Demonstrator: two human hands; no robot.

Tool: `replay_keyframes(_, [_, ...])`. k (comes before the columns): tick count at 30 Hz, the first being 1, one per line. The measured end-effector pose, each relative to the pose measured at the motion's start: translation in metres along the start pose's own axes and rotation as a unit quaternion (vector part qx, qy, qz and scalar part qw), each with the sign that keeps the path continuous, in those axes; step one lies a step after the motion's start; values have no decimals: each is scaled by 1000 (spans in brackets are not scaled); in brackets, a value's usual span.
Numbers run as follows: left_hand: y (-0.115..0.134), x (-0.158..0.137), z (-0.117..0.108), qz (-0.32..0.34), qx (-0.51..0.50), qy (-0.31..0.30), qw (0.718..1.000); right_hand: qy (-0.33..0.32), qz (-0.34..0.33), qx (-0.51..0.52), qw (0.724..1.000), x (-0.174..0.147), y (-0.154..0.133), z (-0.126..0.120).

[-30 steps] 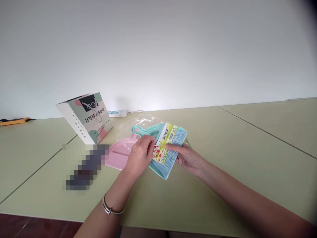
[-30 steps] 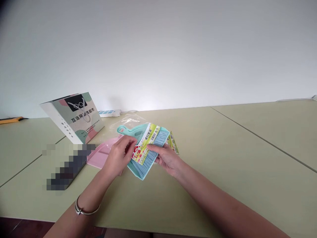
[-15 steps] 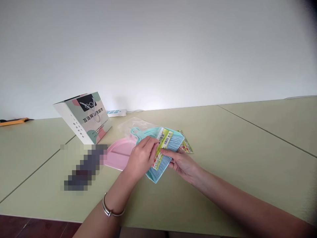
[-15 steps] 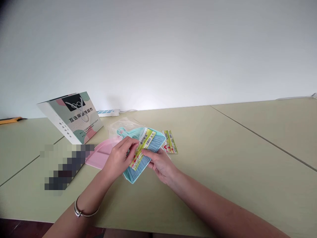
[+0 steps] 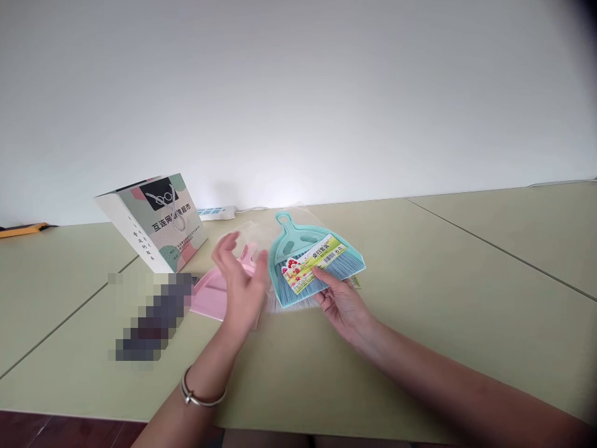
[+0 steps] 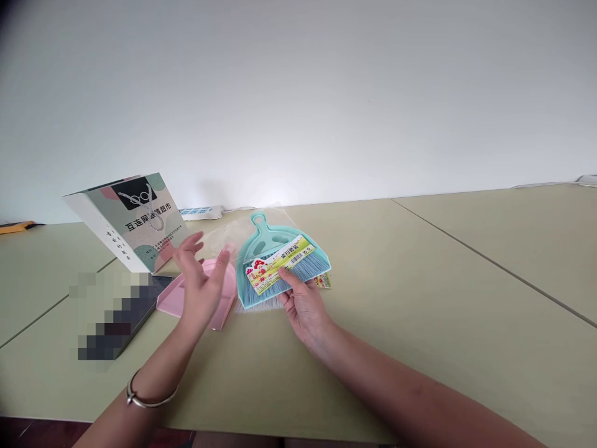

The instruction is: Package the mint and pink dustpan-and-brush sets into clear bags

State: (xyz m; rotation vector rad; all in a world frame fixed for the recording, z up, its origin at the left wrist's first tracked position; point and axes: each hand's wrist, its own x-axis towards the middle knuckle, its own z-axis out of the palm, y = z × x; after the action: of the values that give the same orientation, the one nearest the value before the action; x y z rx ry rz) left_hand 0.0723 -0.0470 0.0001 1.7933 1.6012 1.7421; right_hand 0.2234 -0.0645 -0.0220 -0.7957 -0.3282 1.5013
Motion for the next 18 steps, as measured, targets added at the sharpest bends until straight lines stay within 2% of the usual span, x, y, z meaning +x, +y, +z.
replay_keyframes(1, [-3,4,-1,-80,-37,1,996,3,0,3,1000,0,1,0])
replay_keyframes(2, [-5,7,-1,-155,-77,-29,984,3,-1,2,1000,-1,1,0])
replay_keyframes(4, [-6,11,-1,-273,-166,-145,936,0,-10,-6,1000,0,2,-1])
replay_keyframes(6, [-3,11,1,-345,-253,-254,867,3,-24,-15,1000,1,3,-2])
replay_keyframes(7, [-1,9,2,-366,-289,-285,838,5,-32,-17,999,1,4,-2])
replay_keyframes(9, [2,3,6,-379,-333,-305,808,4,-49,-16,999,2,4,-2])
replay_keyframes(15, [-6,-8,14,-285,-350,-318,834,-3,-52,-32,998,-1,6,-1])
replay_keyframes(18, [-10,-7,16,-271,-352,-306,842,-10,-49,-26,998,-2,7,0])
